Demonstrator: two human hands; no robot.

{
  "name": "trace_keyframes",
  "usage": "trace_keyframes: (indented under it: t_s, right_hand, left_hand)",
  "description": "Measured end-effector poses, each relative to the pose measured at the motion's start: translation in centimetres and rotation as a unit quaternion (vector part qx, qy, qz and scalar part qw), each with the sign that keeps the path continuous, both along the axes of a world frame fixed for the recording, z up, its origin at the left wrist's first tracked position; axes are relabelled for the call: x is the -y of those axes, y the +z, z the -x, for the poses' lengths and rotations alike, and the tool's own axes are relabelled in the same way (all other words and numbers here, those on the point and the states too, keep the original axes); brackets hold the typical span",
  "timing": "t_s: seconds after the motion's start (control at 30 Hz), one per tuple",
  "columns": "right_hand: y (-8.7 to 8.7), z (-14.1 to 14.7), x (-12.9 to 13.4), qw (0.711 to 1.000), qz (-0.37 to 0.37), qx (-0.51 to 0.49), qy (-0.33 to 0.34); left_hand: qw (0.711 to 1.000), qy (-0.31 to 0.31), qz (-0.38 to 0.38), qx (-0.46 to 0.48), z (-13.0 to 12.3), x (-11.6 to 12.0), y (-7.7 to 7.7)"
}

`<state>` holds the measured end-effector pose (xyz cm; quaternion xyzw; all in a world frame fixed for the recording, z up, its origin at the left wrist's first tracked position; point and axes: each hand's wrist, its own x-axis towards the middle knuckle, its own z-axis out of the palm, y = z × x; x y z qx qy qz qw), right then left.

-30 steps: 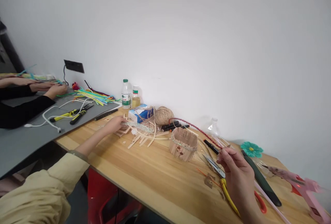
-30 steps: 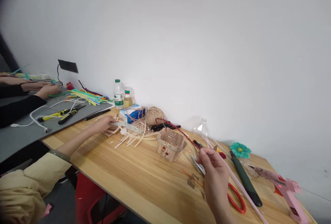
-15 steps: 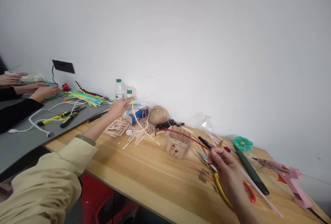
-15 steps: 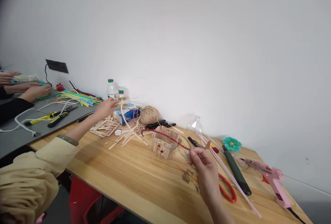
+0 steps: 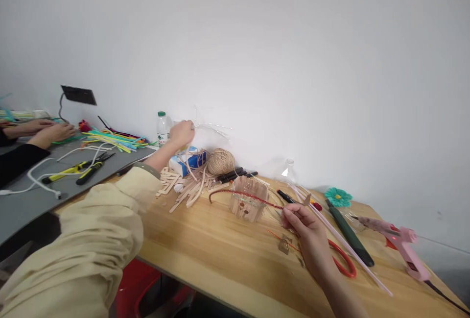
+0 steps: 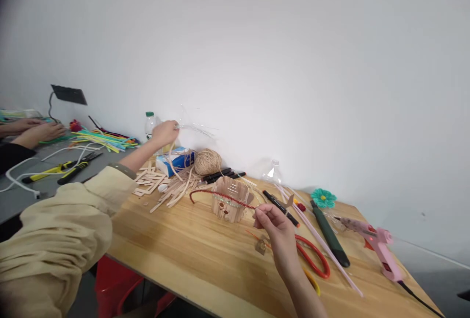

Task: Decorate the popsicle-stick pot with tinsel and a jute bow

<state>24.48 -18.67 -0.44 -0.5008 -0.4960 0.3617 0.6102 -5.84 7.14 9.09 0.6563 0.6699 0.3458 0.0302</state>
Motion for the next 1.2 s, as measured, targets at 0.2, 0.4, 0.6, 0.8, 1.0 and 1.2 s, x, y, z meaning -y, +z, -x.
trace_keyframes:
  t_s: [0.2, 0.4, 0.6, 0.8, 1.0, 1.2]
  right_hand:
    - [0.7, 0.0, 0.2, 0.999, 0.017, 0.032, -0.013]
    - [1.9, 0.3, -0.2, 0.999, 0.005, 0.039, -0.037]
    - [3.0, 0.4, -1.2, 0.997, 0.024, 0.056, -0.045]
    - [3.0, 0.2, -1.6, 0.996, 0.029, 0.067, -0.044]
    - [4.0, 0.6, -3.1, 0.998, 0.012, 0.044, -0.038]
    - [5.9, 0.7, -5.7, 0.996, -0.016, 0.035, -0.074]
  left_hand:
    - [0.999, 0.006, -0.019, -0.048, -4.6, 0.9, -0.2]
    - [0.996, -0.047, -0.055, -0.052, -8.5, 3.8, 0.5]
    - [0.993, -0.111, -0.003, -0.050, -11.3, 4.1, -0.2]
    - [0.987, -0.156, 0.022, 0.003, -11.2, 4.2, 0.0]
    - [0.916, -0.390, 0.086, 0.038, -12.8, 7.3, -0.9]
    - [0.802, -0.560, 0.196, 0.065, -13.1, 8.4, -1.5]
